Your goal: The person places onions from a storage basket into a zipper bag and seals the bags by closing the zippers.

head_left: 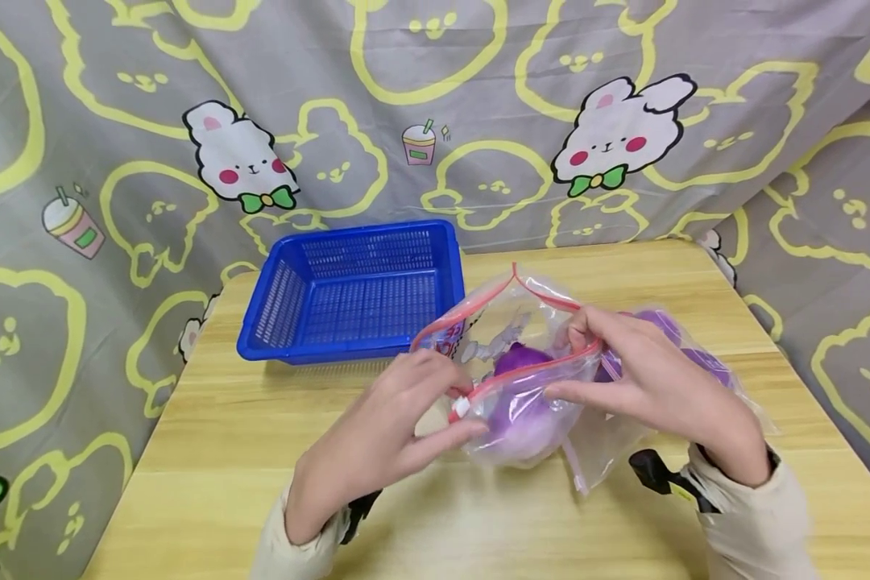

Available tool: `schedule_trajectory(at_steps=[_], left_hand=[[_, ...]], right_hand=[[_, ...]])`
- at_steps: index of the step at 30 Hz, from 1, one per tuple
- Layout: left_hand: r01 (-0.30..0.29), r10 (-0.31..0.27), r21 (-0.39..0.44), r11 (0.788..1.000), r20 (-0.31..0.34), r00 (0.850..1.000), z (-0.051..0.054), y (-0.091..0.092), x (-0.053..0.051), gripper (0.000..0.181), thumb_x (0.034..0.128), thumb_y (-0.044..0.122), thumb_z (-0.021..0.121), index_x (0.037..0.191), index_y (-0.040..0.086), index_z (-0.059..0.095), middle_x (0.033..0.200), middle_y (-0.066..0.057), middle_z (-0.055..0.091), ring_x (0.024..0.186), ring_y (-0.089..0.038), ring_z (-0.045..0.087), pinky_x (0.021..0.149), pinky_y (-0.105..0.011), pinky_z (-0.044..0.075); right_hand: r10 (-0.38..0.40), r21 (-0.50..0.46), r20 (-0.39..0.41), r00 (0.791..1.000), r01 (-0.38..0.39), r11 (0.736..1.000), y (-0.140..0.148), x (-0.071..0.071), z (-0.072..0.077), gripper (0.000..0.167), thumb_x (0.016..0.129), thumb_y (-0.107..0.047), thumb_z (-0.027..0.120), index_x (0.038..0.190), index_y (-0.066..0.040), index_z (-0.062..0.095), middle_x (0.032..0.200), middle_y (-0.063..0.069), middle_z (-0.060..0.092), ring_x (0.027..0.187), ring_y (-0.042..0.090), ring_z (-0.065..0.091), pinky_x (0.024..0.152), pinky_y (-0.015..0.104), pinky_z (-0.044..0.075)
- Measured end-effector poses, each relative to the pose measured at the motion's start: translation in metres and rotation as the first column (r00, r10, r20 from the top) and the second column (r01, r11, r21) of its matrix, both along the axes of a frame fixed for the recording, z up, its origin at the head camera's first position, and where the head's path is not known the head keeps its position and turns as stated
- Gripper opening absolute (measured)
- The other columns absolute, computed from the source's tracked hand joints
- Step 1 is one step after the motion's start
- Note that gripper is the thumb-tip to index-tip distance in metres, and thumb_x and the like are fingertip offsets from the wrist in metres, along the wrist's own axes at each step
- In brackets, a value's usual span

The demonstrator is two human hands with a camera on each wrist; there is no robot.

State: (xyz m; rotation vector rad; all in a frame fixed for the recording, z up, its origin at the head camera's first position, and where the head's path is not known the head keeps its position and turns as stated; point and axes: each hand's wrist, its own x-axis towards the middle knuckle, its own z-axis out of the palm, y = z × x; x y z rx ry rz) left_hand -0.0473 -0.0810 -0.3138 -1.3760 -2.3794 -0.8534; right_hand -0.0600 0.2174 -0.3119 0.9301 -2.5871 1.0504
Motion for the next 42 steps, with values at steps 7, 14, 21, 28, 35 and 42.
schedule_trajectory(at_steps=[7, 14, 21, 28, 35, 42], left_hand=[[0.196, -0.194, -0.084, 0.977, 0.031, 0.98, 0.007, -0.003, 0.02, 0.03, 0.0929, 0.023, 0.071, 0.119, 0.012, 0.062, 0.111, 0.007, 0.064, 0.107, -0.007, 0.058, 0.1, -0.024, 0.043], [0.106, -0.111, -0.041, 0.993, -0.133, 0.985, 0.006, 0.006, 0.023, 0.02, 0.0911, 0.004, 0.068, 0.11, 0.01, 0.068, 0.101, 0.004, 0.067, 0.095, -0.009, 0.061, 0.091, -0.022, 0.048], [-0.007, 0.018, 0.058, 0.998, -0.188, 0.982, 0.005, 0.025, 0.019, 0.016, 0.0914, 0.005, 0.068, 0.107, 0.008, 0.069, 0.097, 0.001, 0.069, 0.088, -0.011, 0.064, 0.081, -0.021, 0.053], [0.026, -0.006, 0.078, 0.997, -0.237, 0.971, 0.013, 0.042, 0.014, 0.011, 0.0944, 0.009, 0.066, 0.105, 0.007, 0.069, 0.093, 0.002, 0.068, 0.08, -0.008, 0.063, 0.075, -0.018, 0.053], [0.028, -0.028, -0.001, 1.0, -0.172, 0.985, 0.02, 0.022, 0.01, 0.014, 0.0909, 0.022, 0.074, 0.091, 0.011, 0.066, 0.08, 0.005, 0.06, 0.074, -0.008, 0.054, 0.072, -0.021, 0.047], [0.005, 0.001, 0.106, 0.994, -0.059, 0.998, 0.028, -0.006, 0.002, 0.033, 0.0858, 0.024, 0.08, 0.077, 0.016, 0.049, 0.068, 0.009, 0.046, 0.063, -0.007, 0.042, 0.062, -0.025, 0.033]], right_hand=[[0.046, 0.008, 0.099, 0.994, -0.047, 0.999, -0.003, -0.013, -0.01, 0.038, 0.079, -0.035, 0.085, 0.101, -0.024, 0.056, 0.083, -0.013, 0.057, 0.07, 0.005, 0.052, 0.059, 0.022, 0.044], [-0.068, 0.069, 0.064, 0.996, 0.064, 0.996, -0.007, 0.004, 0.0, 0.056, 0.088, -0.038, 0.076, 0.136, -0.025, 0.051, 0.128, -0.009, 0.058, 0.107, 0.006, 0.058, 0.089, 0.031, 0.05], [0.027, 0.093, -0.185, 0.982, -0.01, 0.996, -0.024, 0.048, 0.018, 0.044, 0.09, -0.032, 0.073, 0.129, -0.016, 0.06, 0.125, -0.008, 0.062, 0.116, 0.012, 0.057, 0.102, 0.022, 0.039], [0.072, 0.099, -0.353, 0.933, -0.039, 0.994, -0.027, 0.056, 0.02, 0.027, 0.107, -0.031, 0.045, 0.105, -0.017, 0.069, 0.098, -0.014, 0.065, 0.084, 0.005, 0.061, 0.079, 0.023, 0.049], [0.094, -0.025, -0.368, 0.925, -0.111, 0.994, -0.008, 0.055, 0.016, 0.03, 0.106, -0.032, 0.048, 0.099, -0.015, 0.071, 0.088, -0.011, 0.067, 0.072, -0.002, 0.055, 0.066, 0.012, 0.045], [0.004, -0.137, -0.472, 0.882, -0.078, 0.988, 0.005, 0.053, 0.011, 0.033, 0.101, -0.034, 0.057, 0.087, -0.009, 0.073, 0.074, -0.007, 0.066, 0.061, -0.003, 0.054, 0.058, 0.013, 0.044]])
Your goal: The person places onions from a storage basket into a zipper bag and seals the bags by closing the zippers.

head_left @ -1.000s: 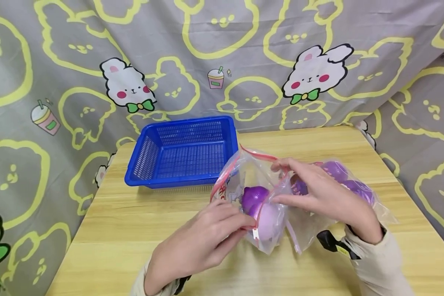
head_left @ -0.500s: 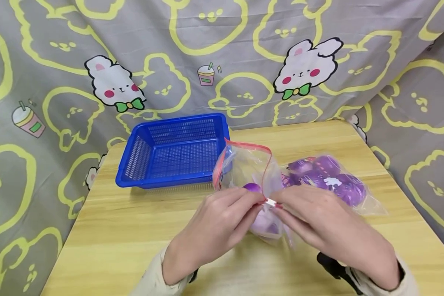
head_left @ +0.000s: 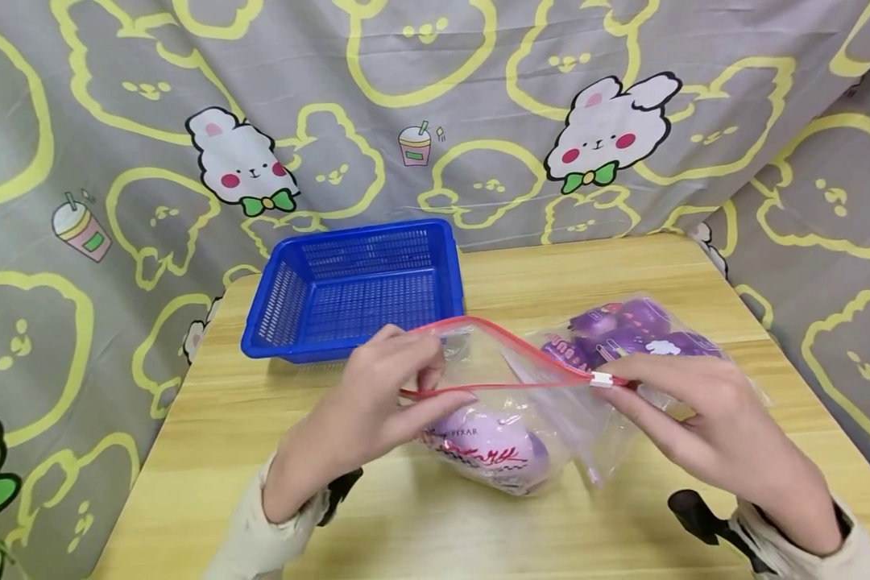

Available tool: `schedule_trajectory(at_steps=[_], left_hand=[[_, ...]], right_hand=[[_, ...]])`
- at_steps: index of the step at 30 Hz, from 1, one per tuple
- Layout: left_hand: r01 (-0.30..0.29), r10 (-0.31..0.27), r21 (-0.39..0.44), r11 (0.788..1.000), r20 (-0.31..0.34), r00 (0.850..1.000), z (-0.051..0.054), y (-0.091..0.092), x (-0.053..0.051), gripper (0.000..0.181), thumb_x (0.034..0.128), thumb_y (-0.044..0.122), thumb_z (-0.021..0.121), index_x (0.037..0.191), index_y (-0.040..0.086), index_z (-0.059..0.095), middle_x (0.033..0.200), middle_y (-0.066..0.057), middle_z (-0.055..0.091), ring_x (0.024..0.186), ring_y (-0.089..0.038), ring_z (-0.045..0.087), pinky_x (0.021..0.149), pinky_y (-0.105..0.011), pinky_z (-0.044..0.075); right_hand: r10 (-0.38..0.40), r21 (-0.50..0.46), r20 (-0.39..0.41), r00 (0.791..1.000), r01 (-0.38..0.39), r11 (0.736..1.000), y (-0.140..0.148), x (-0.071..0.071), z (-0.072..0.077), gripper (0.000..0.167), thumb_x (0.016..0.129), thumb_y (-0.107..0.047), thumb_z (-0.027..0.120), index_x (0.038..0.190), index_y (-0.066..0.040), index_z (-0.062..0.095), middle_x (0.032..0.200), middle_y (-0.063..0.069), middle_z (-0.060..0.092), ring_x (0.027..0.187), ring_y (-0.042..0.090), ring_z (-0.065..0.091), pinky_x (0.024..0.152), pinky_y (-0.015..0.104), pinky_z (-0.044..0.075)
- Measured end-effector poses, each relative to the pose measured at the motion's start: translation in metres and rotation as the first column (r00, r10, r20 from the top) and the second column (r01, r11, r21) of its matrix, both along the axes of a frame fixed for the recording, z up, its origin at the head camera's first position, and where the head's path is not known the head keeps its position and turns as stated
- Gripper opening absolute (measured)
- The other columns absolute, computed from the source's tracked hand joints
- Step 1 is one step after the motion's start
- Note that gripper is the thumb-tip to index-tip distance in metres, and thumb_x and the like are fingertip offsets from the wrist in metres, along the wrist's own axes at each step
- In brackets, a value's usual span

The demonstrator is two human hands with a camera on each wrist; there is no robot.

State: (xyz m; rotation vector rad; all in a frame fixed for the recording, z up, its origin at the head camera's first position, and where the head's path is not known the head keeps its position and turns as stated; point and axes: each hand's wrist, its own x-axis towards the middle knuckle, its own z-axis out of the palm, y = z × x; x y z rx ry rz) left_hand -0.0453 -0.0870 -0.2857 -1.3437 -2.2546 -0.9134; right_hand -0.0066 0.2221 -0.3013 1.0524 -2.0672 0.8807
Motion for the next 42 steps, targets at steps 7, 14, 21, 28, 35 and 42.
schedule_trajectory(at_steps=[7, 14, 21, 28, 35, 42], left_hand=[[-0.06, 0.083, -0.204, 0.977, 0.106, 0.991, -0.003, -0.024, 0.002, 0.021, 0.0932, 0.032, 0.071, 0.086, 0.019, 0.056, 0.063, 0.014, 0.042, 0.057, -0.003, 0.04, 0.054, -0.021, 0.035], [-0.237, 0.257, -0.374, 0.897, 0.005, 0.966, -0.009, -0.039, 0.005, 0.018, 0.0936, 0.034, 0.07, 0.09, 0.018, 0.063, 0.076, 0.013, 0.055, 0.074, -0.007, 0.05, 0.069, -0.028, 0.038], [-0.196, 0.167, -0.162, 0.967, -0.177, 0.97, -0.007, -0.047, 0.011, 0.014, 0.0933, 0.028, 0.069, 0.089, 0.015, 0.064, 0.083, 0.007, 0.067, 0.105, -0.021, 0.056, 0.08, -0.039, 0.037], [-0.295, 0.227, -0.168, 0.941, -0.332, 0.915, -0.007, -0.059, 0.011, 0.026, 0.0967, 0.033, 0.063, 0.086, 0.01, 0.065, 0.076, -0.003, 0.07, 0.095, -0.03, 0.06, 0.088, -0.049, 0.042], [-0.318, 0.269, -0.117, 0.941, -0.317, 0.91, -0.012, -0.063, 0.011, 0.033, 0.0992, 0.035, 0.058, 0.079, 0.01, 0.063, 0.067, -0.001, 0.065, 0.076, -0.025, 0.057, 0.077, -0.045, 0.043], [-0.343, 0.336, -0.056, 0.938, -0.112, 0.935, -0.016, -0.065, -0.001, 0.013, 0.0907, 0.022, 0.072, 0.089, 0.009, 0.071, 0.083, 0.0, 0.071, 0.089, -0.021, 0.062, 0.084, -0.042, 0.043]], right_hand=[[-0.02, -0.033, 0.082, 0.996, 0.023, 0.999, 0.011, -0.01, -0.012, 0.035, 0.1, -0.036, 0.059, 0.088, -0.008, 0.074, 0.075, -0.003, 0.069, 0.065, -0.003, 0.057, 0.06, 0.012, 0.046], [-0.132, 0.005, 0.161, 0.978, 0.133, 0.991, 0.023, -0.017, -0.024, 0.003, 0.089, -0.011, 0.075, 0.091, -0.012, 0.075, 0.081, -0.005, 0.071, 0.071, -0.003, 0.059, 0.07, 0.011, 0.047], [-0.166, -0.002, 0.187, 0.968, 0.17, 0.986, 0.03, -0.019, -0.026, 0.005, 0.088, -0.007, 0.075, 0.092, -0.009, 0.076, 0.08, -0.002, 0.072, 0.071, -0.005, 0.06, 0.069, 0.01, 0.046], [-0.194, 0.037, 0.198, 0.961, 0.19, 0.981, 0.03, -0.019, -0.023, 0.014, 0.082, -0.003, 0.078, 0.092, -0.013, 0.076, 0.082, -0.006, 0.072, 0.072, -0.005, 0.06, 0.07, 0.011, 0.046], [-0.143, 0.04, 0.18, 0.973, 0.138, 0.99, 0.026, -0.017, -0.018, 0.013, 0.085, -0.004, 0.076, 0.093, -0.014, 0.076, 0.083, -0.005, 0.073, 0.075, -0.004, 0.063, 0.073, 0.011, 0.048], [-0.14, -0.037, 0.125, 0.982, 0.146, 0.989, 0.017, -0.016, -0.018, 0.008, 0.093, -0.017, 0.071, 0.094, -0.011, 0.077, 0.085, -0.001, 0.073, 0.078, -0.004, 0.063, 0.074, 0.01, 0.046]])
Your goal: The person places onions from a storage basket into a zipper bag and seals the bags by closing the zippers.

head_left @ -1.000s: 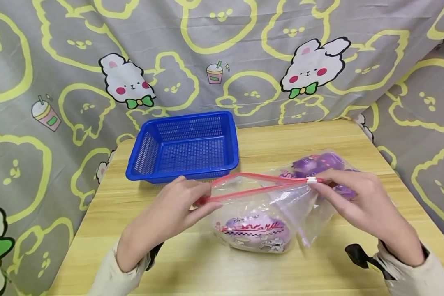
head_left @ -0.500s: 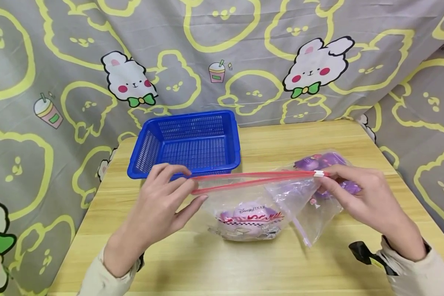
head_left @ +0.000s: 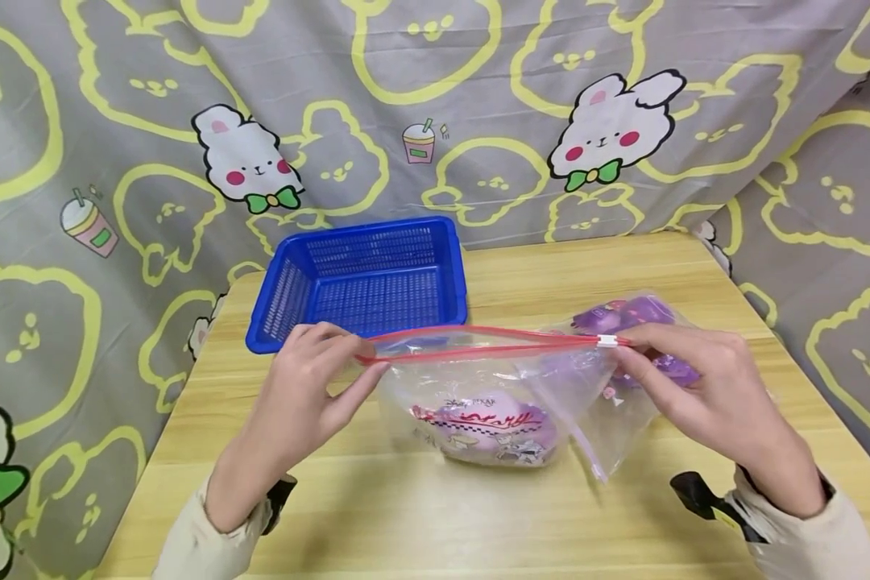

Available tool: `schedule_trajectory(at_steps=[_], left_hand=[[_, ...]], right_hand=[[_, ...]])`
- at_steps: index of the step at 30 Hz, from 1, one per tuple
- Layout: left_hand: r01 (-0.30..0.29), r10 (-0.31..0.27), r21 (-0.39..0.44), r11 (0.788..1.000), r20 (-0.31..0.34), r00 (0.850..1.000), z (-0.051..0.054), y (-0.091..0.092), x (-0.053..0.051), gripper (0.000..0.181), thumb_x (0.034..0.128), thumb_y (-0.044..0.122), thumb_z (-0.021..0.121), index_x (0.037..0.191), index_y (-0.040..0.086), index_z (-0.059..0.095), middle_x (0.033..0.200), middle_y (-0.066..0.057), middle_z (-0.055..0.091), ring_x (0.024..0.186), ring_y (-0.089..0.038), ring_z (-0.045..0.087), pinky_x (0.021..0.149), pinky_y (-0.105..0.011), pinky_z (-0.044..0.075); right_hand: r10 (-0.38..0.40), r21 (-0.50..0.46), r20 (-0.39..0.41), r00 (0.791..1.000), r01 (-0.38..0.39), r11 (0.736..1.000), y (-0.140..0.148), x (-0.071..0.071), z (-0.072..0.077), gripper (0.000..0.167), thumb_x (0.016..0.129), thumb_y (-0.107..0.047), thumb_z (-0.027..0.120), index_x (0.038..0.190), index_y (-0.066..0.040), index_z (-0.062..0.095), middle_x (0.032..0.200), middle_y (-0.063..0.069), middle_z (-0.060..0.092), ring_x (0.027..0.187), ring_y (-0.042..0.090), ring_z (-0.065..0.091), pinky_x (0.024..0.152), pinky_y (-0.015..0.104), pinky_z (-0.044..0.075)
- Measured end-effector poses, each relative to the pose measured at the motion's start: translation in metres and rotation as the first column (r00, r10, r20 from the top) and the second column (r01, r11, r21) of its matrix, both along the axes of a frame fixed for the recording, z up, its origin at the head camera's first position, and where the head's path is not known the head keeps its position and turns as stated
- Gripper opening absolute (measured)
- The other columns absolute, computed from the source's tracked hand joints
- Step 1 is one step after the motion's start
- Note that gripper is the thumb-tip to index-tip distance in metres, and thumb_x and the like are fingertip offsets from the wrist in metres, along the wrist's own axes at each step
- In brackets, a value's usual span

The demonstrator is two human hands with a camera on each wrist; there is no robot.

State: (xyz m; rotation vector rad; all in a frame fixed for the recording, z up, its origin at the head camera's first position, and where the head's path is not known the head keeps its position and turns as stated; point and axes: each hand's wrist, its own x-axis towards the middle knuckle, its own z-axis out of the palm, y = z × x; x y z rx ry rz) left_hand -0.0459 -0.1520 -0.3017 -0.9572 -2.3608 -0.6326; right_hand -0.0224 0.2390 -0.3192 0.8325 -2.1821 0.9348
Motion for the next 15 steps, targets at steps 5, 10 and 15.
schedule_trajectory(at_steps=[5, 10, 15], left_hand=[[-0.019, 0.037, 0.123, 0.992, -0.145, 0.989, 0.0, 0.007, 0.005, 0.025, 0.0928, 0.017, 0.063, 0.111, 0.001, 0.068, 0.104, -0.01, 0.072, 0.106, -0.031, 0.063, 0.088, -0.047, 0.043], [0.097, -0.057, 0.146, 0.984, -0.255, 0.965, 0.013, 0.042, 0.018, 0.03, 0.0985, 0.021, 0.058, 0.114, -0.003, 0.066, 0.111, -0.016, 0.069, 0.108, -0.036, 0.061, 0.091, -0.048, 0.045], [0.243, -0.198, 0.115, 0.963, -0.31, 0.93, 0.026, 0.078, 0.031, 0.028, 0.0992, 0.019, 0.057, 0.114, -0.003, 0.067, 0.113, -0.014, 0.068, 0.109, -0.032, 0.061, 0.091, -0.045, 0.047]], right_hand=[[0.047, -0.008, -0.075, 0.996, -0.048, 0.999, -0.018, -0.006, 0.004, 0.038, 0.1, -0.037, 0.058, 0.092, -0.006, 0.076, 0.083, 0.002, 0.073, 0.073, -0.001, 0.063, 0.071, 0.011, 0.047], [0.127, 0.035, -0.129, 0.984, -0.124, 0.992, -0.036, -0.008, 0.011, 0.034, 0.103, -0.031, 0.055, 0.093, -0.004, 0.075, 0.081, 0.0, 0.071, 0.063, 0.0, 0.057, 0.058, 0.015, 0.046], [0.197, 0.078, -0.12, 0.973, -0.189, 0.979, -0.052, -0.003, 0.017, 0.03, 0.104, -0.026, 0.053, 0.096, -0.006, 0.073, 0.087, -0.002, 0.071, 0.068, 0.003, 0.058, 0.061, 0.016, 0.047]])
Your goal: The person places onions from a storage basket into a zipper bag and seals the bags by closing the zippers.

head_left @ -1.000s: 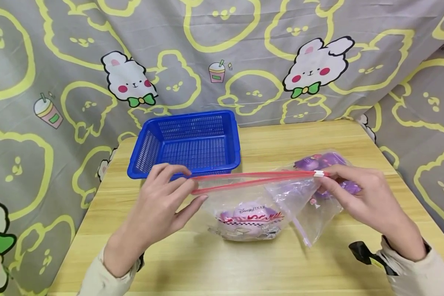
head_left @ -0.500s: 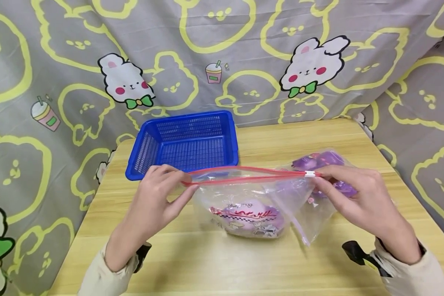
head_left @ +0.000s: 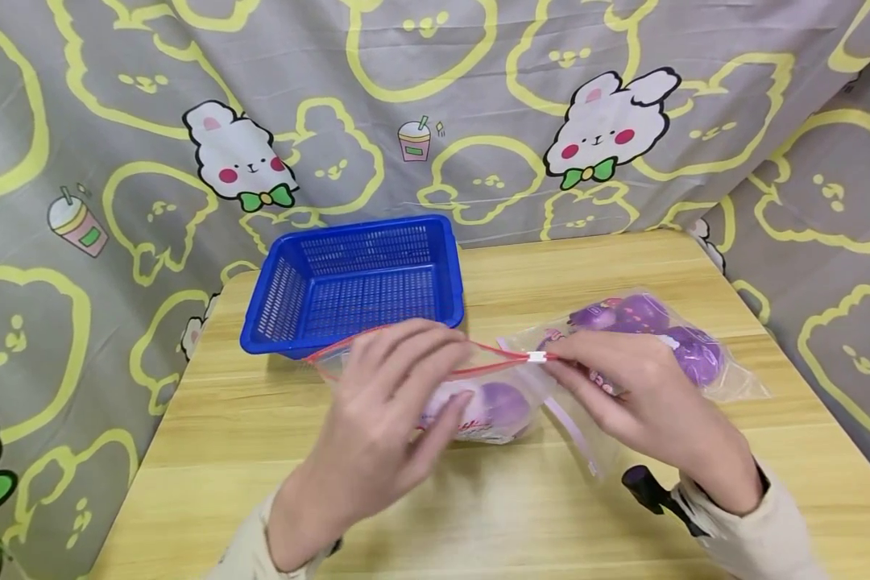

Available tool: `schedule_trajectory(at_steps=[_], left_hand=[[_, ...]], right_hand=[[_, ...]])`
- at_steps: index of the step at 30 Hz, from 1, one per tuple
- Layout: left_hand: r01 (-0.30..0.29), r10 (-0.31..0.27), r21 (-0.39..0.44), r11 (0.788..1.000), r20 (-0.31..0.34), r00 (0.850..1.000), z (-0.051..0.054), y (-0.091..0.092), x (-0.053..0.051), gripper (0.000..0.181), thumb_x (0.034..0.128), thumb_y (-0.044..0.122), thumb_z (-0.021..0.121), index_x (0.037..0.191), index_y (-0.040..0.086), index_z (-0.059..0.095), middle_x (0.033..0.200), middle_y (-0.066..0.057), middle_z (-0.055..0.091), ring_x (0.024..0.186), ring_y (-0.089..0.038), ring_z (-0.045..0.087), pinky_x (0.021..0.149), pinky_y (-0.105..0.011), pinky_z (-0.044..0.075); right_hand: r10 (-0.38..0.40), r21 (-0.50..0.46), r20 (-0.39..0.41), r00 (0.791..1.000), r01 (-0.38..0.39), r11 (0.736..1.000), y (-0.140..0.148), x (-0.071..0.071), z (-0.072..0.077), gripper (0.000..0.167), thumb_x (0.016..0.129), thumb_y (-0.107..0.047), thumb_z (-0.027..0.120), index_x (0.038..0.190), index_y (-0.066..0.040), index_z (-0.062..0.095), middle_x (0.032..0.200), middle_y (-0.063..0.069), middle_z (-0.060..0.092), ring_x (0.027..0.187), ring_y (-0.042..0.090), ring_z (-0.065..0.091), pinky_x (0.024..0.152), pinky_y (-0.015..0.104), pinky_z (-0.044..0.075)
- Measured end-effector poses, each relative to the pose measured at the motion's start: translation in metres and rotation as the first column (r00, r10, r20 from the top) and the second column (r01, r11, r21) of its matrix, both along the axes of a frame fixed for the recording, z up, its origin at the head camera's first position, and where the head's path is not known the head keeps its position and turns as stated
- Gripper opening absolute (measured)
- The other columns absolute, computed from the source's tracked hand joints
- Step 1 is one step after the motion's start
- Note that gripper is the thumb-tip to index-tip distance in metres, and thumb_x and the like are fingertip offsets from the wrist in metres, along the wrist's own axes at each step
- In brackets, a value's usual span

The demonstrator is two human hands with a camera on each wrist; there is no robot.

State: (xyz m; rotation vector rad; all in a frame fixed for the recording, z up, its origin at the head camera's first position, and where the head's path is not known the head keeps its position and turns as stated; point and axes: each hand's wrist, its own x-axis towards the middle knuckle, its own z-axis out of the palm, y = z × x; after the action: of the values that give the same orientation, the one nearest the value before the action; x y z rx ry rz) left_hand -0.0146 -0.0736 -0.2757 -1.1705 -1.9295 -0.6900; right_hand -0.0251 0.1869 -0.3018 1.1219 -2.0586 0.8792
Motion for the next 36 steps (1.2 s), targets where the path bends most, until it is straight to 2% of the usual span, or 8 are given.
schedule_trajectory(at_steps=[2, 6, 9, 12, 17, 24, 36], left_hand=[[-0.007, 0.006, -0.052, 0.999, -0.002, 1.0, 0.0, 0.012, 0.003, 0.027, 0.0975, 0.018, 0.06, 0.115, 0.0, 0.067, 0.115, -0.012, 0.067, 0.111, -0.03, 0.06, 0.093, -0.044, 0.046], [-0.105, 0.106, -0.171, 0.98, 0.0, 0.994, -0.007, 0.029, 0.001, 0.023, 0.096, 0.019, 0.063, 0.114, 0.007, 0.069, 0.113, -0.006, 0.067, 0.11, -0.024, 0.059, 0.096, -0.042, 0.044], [-0.158, 0.156, -0.191, 0.969, -0.024, 0.987, -0.014, 0.034, -0.003, 0.017, 0.098, 0.019, 0.061, 0.108, 0.009, 0.071, 0.105, -0.003, 0.069, 0.103, -0.02, 0.061, 0.096, -0.041, 0.045], [-0.158, 0.154, -0.157, 0.975, -0.041, 0.987, -0.017, 0.035, -0.006, 0.016, 0.0997, 0.018, 0.059, 0.102, 0.009, 0.072, 0.098, -0.002, 0.069, 0.095, -0.018, 0.062, 0.094, -0.039, 0.046], [-0.13, 0.126, -0.118, 0.984, -0.042, 0.991, -0.02, 0.035, -0.009, 0.015, 0.1001, 0.018, 0.06, 0.098, 0.01, 0.072, 0.092, 0.0, 0.068, 0.089, -0.015, 0.061, 0.093, -0.039, 0.047], [-0.082, 0.079, -0.084, 0.993, -0.04, 0.996, -0.024, 0.037, -0.012, 0.012, 0.0987, 0.019, 0.063, 0.098, 0.012, 0.072, 0.09, 0.002, 0.068, 0.088, -0.015, 0.061, 0.093, -0.039, 0.047], [-0.07, 0.069, -0.061, 0.996, -0.025, 0.997, -0.028, 0.036, -0.019, 0.015, 0.1003, 0.019, 0.06, 0.096, 0.012, 0.072, 0.089, 0.002, 0.069, 0.086, -0.015, 0.062, 0.091, -0.04, 0.048]], right_hand=[[0.029, 0.012, 0.009, 1.0, -0.03, 0.999, -0.006, 0.001, 0.002, 0.029, 0.105, -0.025, 0.051, 0.097, -0.007, 0.073, 0.088, -0.003, 0.07, 0.07, 0.003, 0.058, 0.063, 0.016, 0.047], [0.05, 0.016, 0.009, 0.999, -0.05, 0.999, -0.017, 0.004, 0.007, 0.028, 0.105, -0.024, 0.05, 0.095, -0.009, 0.072, 0.086, -0.006, 0.068, 0.071, 0.003, 0.057, 0.066, 0.016, 0.047], [0.03, 0.01, 0.015, 0.999, -0.03, 1.0, -0.02, 0.005, 0.008, 0.029, 0.105, -0.025, 0.05, 0.094, -0.009, 0.072, 0.086, -0.006, 0.068, 0.072, 0.004, 0.059, 0.067, 0.017, 0.049], [0.008, 0.012, 0.018, 1.0, -0.008, 1.0, -0.019, 0.005, 0.007, 0.031, 0.105, -0.027, 0.051, 0.095, -0.009, 0.074, 0.088, -0.005, 0.071, 0.073, 0.005, 0.062, 0.069, 0.018, 0.05], [0.016, 0.017, 0.022, 1.0, -0.016, 1.0, -0.017, 0.004, 0.007, 0.032, 0.105, -0.027, 0.05, 0.093, -0.01, 0.074, 0.086, -0.006, 0.071, 0.071, 0.004, 0.061, 0.067, 0.018, 0.05], [0.027, 0.01, 0.028, 0.999, -0.027, 1.0, -0.012, 0.004, 0.006, 0.03, 0.104, -0.027, 0.052, 0.093, -0.012, 0.075, 0.085, -0.007, 0.07, 0.072, 0.003, 0.061, 0.068, 0.017, 0.05], [0.03, 0.011, 0.043, 0.999, -0.031, 0.999, -0.004, -0.003, 0.0, 0.031, 0.103, -0.029, 0.054, 0.096, -0.009, 0.077, 0.09, -0.004, 0.074, 0.08, 0.008, 0.068, 0.078, 0.017, 0.052]])
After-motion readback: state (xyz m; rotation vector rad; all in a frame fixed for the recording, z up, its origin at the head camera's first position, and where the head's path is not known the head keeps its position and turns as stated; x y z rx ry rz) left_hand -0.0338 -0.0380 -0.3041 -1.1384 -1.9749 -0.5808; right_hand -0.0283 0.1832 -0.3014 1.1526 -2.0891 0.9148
